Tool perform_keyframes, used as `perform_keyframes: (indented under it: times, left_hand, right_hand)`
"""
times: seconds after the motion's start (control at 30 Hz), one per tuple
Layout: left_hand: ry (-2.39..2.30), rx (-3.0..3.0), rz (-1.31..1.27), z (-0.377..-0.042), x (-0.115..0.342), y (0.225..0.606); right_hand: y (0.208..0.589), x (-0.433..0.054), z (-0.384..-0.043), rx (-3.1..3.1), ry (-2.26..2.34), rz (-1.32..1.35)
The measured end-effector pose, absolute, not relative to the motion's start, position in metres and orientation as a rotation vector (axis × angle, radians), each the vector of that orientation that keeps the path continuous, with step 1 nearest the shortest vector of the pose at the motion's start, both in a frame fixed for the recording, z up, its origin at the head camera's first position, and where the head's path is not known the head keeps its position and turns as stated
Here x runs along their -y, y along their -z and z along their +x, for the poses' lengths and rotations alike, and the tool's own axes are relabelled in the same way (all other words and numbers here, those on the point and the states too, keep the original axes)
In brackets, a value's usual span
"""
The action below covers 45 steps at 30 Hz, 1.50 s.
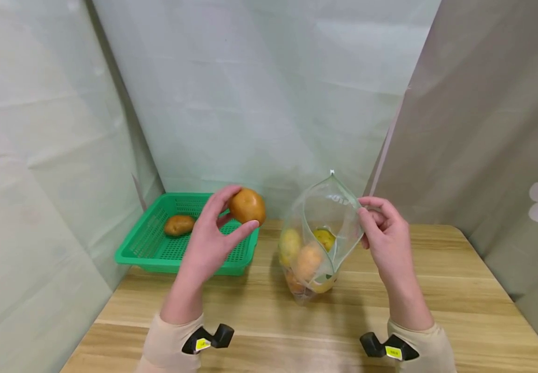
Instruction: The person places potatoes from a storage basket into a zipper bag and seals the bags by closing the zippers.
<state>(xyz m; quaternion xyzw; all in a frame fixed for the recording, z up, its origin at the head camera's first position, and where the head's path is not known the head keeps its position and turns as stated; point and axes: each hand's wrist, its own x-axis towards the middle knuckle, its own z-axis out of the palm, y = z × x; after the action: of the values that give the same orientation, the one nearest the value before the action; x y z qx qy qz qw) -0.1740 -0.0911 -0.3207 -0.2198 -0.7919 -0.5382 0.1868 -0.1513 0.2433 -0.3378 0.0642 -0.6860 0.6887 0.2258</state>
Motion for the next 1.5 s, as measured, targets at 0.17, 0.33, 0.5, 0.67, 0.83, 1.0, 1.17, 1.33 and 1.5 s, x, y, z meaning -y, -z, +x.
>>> perform_keyframes:
  times: [0.17,0.33,0.5,0.67,0.83,1.0,1.17,1.33,1.5]
  left_hand:
    - [1.538,2.196,-0.630,-0.161,0.077,0.320]
    - [1.574,2.185,-0.627,-0.148,0.068,0.323]
    - [1.563,2.180,-0.644,-0.140,0.063,0.323]
    - [1.555,2.149,-0.666,-0.134,0.056,0.320]
    - [1.537,2.094,-0.704,-0.134,0.045,0.314]
    - [1.515,2.022,-0.784,-0.136,0.028,0.304]
    - [1.433,1.996,-0.858,-0.141,0.014,0.297]
    - [1.300,2.029,-0.876,-0.145,0.003,0.293]
    - [1.204,2.075,-0.880,-0.153,-0.004,0.294]
  right_hand:
    - [0.337,-0.244,-0.150,1.892,-1.906,0.170]
    - [0.337,-0.245,-0.148,1.891,-1.901,0.170]
    - [0.336,-0.243,-0.147,1.883,-1.902,0.173]
    - [0.334,-0.242,-0.146,1.886,-1.891,0.187]
    - [0.335,-0.241,-0.146,1.887,-1.876,0.198]
    - [0.336,-0.240,-0.148,1.885,-1.879,0.194]
    - [0.336,-0.238,-0.149,1.892,-1.878,0.200]
    - [0.337,-0.237,-0.151,1.905,-1.855,0.212]
    - [0.338,-0.235,-0.152,1.933,-1.832,0.220]
